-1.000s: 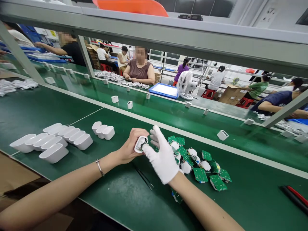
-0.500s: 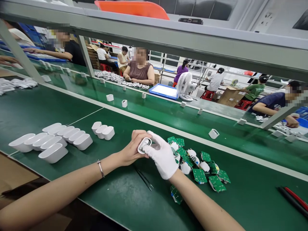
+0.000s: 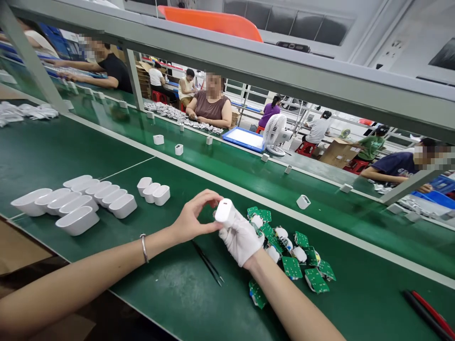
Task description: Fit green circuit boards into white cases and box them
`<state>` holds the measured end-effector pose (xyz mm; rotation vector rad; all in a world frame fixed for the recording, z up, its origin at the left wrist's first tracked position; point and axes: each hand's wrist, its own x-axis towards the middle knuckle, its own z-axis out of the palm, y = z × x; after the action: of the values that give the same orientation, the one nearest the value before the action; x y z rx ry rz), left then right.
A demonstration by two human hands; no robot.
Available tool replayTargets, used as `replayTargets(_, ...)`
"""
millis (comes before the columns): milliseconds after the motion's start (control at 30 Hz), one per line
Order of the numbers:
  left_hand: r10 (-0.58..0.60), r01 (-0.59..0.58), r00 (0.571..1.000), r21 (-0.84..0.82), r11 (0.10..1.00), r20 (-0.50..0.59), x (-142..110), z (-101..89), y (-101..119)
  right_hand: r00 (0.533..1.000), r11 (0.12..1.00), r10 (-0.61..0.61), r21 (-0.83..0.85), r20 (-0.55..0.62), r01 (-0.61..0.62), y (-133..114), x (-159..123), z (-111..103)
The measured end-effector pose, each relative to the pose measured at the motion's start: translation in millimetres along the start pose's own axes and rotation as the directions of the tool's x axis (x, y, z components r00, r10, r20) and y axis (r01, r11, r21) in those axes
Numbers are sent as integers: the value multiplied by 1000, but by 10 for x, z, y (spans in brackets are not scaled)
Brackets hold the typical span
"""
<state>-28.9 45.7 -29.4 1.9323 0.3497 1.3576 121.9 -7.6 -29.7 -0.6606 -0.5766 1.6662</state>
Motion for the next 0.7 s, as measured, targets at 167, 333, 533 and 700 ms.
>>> replayTargets(167,173,-176,984,73,982,46,-17,13,47,999,998,-7,-62,-34,5,16,21,-71)
replayTargets(333,225,-228,974,166,960,37,-7,-1,-13,994,991,71,-120,79,-61,-39,-29,-24)
replayTargets(533,-30,-67,989,606,793,148,122,-261,-23,889,592,-423,-796,-176,124,-465,163,-266)
replayTargets(700,-427,337,850,941,-9,-309,129,-751,6,508,146,-809,-938,-296,-314,-1502,270,-928)
